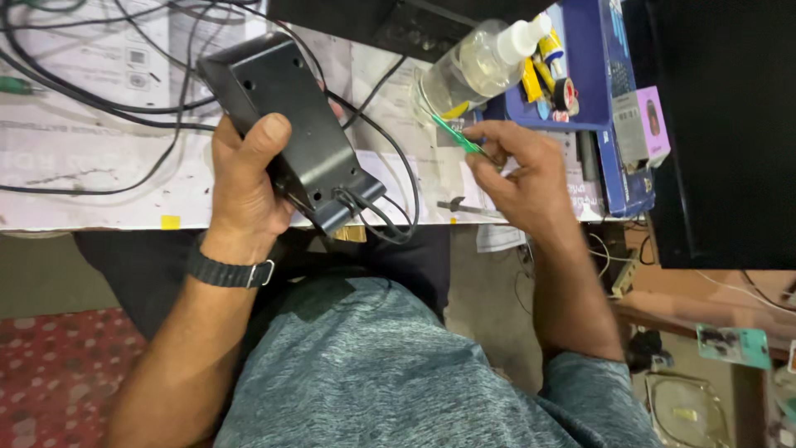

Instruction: The person holds a black electronic device and uses a screwdriver to tighten screws on its casing. They rotate the device to access different sides and continue securing the casing throughout the clip.

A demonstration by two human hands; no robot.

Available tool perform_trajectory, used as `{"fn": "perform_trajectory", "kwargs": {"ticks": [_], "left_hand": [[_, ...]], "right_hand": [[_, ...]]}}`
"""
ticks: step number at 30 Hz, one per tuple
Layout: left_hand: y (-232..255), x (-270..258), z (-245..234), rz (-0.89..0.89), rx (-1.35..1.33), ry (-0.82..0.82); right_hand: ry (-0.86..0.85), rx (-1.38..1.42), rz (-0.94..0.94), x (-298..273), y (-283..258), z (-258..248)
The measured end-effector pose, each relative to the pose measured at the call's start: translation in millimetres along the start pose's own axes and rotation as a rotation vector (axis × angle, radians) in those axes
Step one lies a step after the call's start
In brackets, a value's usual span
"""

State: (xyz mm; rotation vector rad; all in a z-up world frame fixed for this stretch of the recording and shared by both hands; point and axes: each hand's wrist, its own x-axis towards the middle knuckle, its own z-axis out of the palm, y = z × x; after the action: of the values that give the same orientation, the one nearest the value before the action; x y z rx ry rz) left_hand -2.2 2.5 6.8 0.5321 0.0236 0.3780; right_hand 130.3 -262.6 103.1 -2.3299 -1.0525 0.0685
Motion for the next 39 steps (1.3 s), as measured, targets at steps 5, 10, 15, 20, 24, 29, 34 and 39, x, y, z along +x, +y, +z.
{"fn": "perform_trajectory", "kwargs": {"ticks": [5,10,15,20,24,29,34,39], "left_hand": [[-2.7,-2.0,-1.5,-0.006,0.038,0.023],[-4.1,-0.2,-3.8,0.013,0.013,0.01],[-6.8,-0.1,-6.5,0.015,0.009,0.008],[-6.8,-3.3,-6.9,-0.009,-0.021,0.002],[-0.6,0.7,-1.5,0.001,-0.022,-0.014],[0.1,0.9,-2.7,-0.003,-0.027,-0.001],[1.4,-1.7,-3.0,0.023,-0.034,0.025],[1.9,-0.5,-2.9,0.012,-0.062,0.042]], "right_hand": [[0.046,-0.094,-0.088,-5.0,14.9,41.3],[0.092,-0.231,0.073,-3.9,38.8,7.1],[-0.084,-0.38,0.143,-16.0,55.7,15.6],[0.037,-0.353,0.164,-14.4,53.2,29.4],[0.126,0.074,0.214,-11.3,11.6,-6.3],[0.171,0.53,-0.11,-20.2,-44.0,-5.9],[0.097,0.492,-0.527,6.8,-70.6,45.1],[-0.016,0.475,-0.469,4.3,-82.6,71.2]]}}
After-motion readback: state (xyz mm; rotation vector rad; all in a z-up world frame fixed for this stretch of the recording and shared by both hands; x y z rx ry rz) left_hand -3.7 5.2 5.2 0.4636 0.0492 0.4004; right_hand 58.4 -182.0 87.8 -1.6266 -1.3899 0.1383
